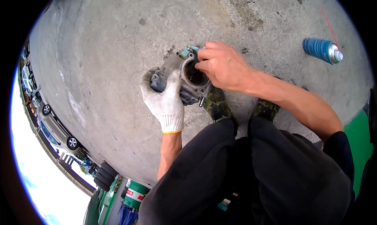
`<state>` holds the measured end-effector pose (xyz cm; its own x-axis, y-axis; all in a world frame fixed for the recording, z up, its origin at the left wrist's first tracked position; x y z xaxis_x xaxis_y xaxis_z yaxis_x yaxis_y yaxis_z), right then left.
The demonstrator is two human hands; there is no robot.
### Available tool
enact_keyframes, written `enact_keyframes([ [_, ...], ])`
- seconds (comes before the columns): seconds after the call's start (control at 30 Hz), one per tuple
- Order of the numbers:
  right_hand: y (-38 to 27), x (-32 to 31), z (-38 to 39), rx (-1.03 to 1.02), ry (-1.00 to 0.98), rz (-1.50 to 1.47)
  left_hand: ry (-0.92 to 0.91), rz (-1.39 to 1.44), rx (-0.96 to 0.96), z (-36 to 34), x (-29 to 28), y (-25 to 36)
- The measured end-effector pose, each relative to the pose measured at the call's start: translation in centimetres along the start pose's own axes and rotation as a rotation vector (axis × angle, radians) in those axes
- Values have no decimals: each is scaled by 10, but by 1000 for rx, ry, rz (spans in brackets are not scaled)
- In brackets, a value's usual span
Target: The person cleans a carburetor by repeatedly spraying it with a blue aerosol can and wiping it with a blue cloth. The person rotates the carburetor to access different surfaces and continues the spray-and-wipe cycle throughout the clip.
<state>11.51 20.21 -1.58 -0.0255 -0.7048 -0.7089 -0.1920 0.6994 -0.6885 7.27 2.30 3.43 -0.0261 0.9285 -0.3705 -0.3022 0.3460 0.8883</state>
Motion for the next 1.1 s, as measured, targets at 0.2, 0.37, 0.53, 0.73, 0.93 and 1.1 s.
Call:
enact_keyframes([
  [0.2, -20, 1, 0, 101, -164, -396, 15, 62, -27, 3, -3, -5],
  [0.37, -13, -21, -5, -221, -109, -32, -76, 192, -88, -1, -5, -12],
  [0.53, -16, -27, -4, -242, -24, 46, -118, 368, -230, -6, -5, -20],
  [0.73, -31, -28, -6, -134, -56, -140, -168, 467, -342, -10, -5, -22],
  [0.93, -35, -35, -14, -368, -264, -242, -256, 343, -272, -17, -4, -5],
  [1.1, -38, -39, -1, -383, -104, -135, -310, 289, -364, -24, 1, 6],
])
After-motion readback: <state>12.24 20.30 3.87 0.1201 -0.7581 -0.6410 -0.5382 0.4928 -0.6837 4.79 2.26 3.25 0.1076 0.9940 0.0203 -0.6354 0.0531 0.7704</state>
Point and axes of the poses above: each hand's wrist, its own z-axis away from the middle knuckle, its own x-axis out of the palm, y = z × x, the point moved 6 cm from there along -z, towards the middle knuckle, and after that the axes turned 12 degrees about z, right-handed, at the moved point
